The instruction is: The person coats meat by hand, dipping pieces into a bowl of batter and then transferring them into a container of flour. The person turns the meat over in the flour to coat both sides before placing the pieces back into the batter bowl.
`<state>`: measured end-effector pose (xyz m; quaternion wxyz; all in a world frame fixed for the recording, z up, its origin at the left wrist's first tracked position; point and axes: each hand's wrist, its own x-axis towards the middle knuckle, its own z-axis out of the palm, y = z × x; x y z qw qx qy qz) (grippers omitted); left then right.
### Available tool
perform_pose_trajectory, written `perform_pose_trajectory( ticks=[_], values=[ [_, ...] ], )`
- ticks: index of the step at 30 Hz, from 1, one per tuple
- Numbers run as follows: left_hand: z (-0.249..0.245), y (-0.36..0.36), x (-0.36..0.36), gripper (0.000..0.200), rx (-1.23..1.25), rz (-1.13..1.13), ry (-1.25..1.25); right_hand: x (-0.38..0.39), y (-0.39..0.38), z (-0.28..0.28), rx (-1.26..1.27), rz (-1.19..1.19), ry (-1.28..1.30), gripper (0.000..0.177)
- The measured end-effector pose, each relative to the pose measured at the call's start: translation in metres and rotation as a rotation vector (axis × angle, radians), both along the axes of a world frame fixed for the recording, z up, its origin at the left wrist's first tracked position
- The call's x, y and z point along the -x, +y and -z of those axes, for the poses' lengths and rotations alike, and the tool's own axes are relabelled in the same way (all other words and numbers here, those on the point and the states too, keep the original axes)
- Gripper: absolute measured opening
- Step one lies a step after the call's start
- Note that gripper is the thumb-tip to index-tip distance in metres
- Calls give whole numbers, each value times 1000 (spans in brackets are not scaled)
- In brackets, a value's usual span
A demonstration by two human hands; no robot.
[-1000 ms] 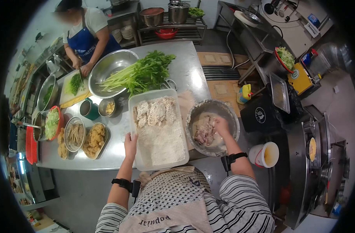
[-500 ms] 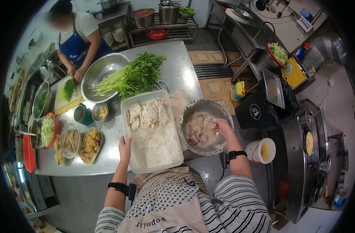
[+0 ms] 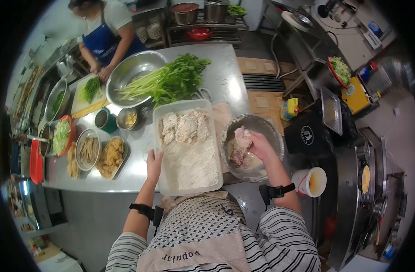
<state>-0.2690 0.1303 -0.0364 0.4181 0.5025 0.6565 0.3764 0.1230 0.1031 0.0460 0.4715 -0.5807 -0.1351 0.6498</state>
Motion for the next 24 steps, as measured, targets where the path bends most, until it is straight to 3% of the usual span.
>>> perform_pose_trajectory(
  ticks=[5, 6, 8, 9, 11, 12, 14, 15, 17, 18, 21, 23, 24],
  values=[
    [-10, -2, -1, 39, 9, -42, 37, 121, 1, -18, -409, -724, -684, 22],
    [-9, -2, 0, 39, 18, -40, 22, 144, -6, -8, -561, -837, -876, 21],
    [-3, 0, 2, 40, 26, -49, 0, 186, -13, 39, -548, -1277, -906, 23],
    [2, 0, 2, 41, 27, -50, -5, 193, -22, 57, -553, -1290, -906, 23],
    [0, -2, 2, 42, 28, -67, -8, 205, -33, 78, -845, -1626, -1254, 23],
    [-6, -2, 0, 42, 11, -61, 25, 207, -29, 64, -857, -1639, -1250, 23],
    [-7, -3, 0, 43, -2, -70, 54, 211, -10, 14, -550, -1639, -1041, 21],
    [-4, -2, 0, 43, -13, -63, 55, 206, 2, 14, -557, -1655, -1042, 21],
    [0, -3, 0, 43, -21, -69, 53, 188, 18, 21, -354, -1490, -698, 17],
    [0, -2, 0, 42, -6, -72, 29, 177, 22, 32, -358, -1501, -699, 17],
    [-5, -3, -1, 41, 28, -75, 14, 159, 30, 59, -425, -1421, -897, 15],
    [-9, -2, -1, 40, 48, -71, 24, 158, 22, 66, -519, -1347, -1461, 13],
    [-9, -1, -2, 40, 40, -70, 22, 161, 18, 63, -519, -1347, -1462, 13]
  ],
)
